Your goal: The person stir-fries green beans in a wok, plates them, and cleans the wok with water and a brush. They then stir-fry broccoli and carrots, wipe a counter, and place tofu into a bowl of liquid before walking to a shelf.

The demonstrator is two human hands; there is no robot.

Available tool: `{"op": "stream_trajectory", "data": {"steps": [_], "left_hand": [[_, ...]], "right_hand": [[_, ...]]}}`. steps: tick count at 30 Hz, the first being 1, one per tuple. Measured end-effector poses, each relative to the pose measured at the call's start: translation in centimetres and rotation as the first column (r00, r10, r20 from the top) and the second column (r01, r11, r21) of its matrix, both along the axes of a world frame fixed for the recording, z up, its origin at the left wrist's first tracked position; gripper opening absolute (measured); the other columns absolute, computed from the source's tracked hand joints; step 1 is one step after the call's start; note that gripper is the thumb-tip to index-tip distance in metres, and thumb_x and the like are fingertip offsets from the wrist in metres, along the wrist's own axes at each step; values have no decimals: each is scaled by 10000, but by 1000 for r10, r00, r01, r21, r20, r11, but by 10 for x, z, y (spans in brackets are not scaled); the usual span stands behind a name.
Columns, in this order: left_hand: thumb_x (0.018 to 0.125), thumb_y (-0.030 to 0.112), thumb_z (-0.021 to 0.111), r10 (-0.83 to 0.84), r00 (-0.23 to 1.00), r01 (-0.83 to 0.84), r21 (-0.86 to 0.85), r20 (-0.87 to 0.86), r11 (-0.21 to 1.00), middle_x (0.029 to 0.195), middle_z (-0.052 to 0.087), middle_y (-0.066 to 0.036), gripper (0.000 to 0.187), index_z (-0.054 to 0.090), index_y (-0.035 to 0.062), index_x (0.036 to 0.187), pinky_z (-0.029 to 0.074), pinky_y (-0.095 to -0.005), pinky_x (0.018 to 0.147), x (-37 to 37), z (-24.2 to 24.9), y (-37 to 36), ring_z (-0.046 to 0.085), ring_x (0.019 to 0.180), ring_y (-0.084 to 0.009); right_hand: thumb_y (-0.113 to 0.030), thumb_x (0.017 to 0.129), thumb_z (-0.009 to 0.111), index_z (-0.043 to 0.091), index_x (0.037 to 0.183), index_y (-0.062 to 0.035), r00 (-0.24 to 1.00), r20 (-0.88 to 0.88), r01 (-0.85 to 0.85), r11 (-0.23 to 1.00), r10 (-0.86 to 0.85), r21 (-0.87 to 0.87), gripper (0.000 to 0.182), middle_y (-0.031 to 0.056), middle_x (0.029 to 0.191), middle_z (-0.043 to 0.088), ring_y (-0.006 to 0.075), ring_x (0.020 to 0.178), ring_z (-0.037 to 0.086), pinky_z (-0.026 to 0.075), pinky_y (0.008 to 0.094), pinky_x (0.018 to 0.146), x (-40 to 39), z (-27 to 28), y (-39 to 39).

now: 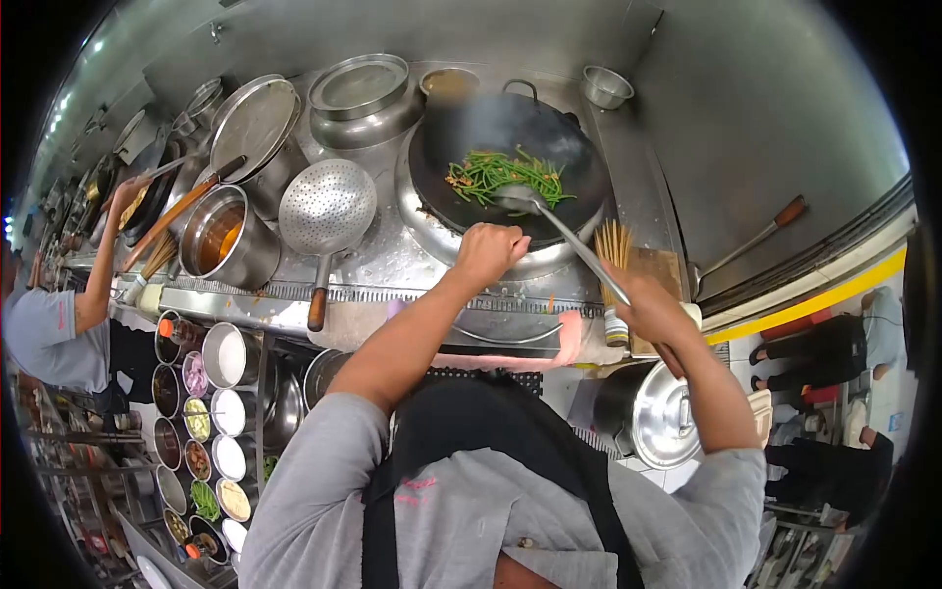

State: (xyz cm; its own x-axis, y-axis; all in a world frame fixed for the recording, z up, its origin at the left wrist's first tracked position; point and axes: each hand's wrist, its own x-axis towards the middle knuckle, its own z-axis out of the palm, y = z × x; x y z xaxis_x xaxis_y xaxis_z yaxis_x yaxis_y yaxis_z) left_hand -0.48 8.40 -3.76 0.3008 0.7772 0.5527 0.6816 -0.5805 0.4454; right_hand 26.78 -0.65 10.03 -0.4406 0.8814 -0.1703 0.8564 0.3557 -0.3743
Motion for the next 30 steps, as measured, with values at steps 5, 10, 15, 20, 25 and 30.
{"op": "stream_trajectory", "data": {"steps": [5,10,15,20,25,30], "left_hand": [[872,300,652,27,999,-27,-8,-19,1000,670,644,-125,311,620,56,682,478,-463,665,5,-13,10,622,655,-349],[854,248,691,-1,1000,1,5,-14,1000,930,656,-148,201,681,48,871,475,-443,758,-7,-4,2,618,895,-345],[826,166,712,128,978,-143,79,162,987,1003,607,-168,277,659,21,1057,435,-451,870,-74,3,-56,572,962,-351],[832,231,721,506,863,-491,-210,20,846,1083,575,-237,440,597,-20,1171,453,-452,897,-156,-37,-143,568,999,-411],[830,339,727,569,822,-425,-622,40,658,1148,549,-273,590,550,-62,1225,468,-442,920,-163,-78,-172,569,1020,-425],[798,261,751,528,848,-379,-641,47,667,1151,574,-290,572,531,-91,1193,480,-437,899,-144,-60,-157,594,1041,-406]], "right_hand": [[-52,789,588,398,1455,-35,938,-155,327,939,-309,106,693,312,1022,631,427,888,645,511,419,816,-8,-58,50],[-38,797,610,378,1453,31,708,-533,445,879,-463,-172,699,170,795,649,225,621,616,509,361,580,-18,-134,85],[37,800,547,243,1514,15,385,-734,158,823,-560,-545,777,42,620,564,125,436,499,420,284,357,-19,-121,125],[-3,792,562,314,1494,13,619,-626,353,880,-474,-318,745,41,604,561,120,442,505,430,300,389,-28,-119,182],[-5,771,564,360,1502,-100,860,-441,137,949,-257,-285,765,64,679,601,136,581,574,491,310,561,-45,-100,197],[52,763,556,423,1473,-239,963,16,-263,929,268,259,779,149,929,628,302,824,629,504,414,764,-6,-51,159]]}}
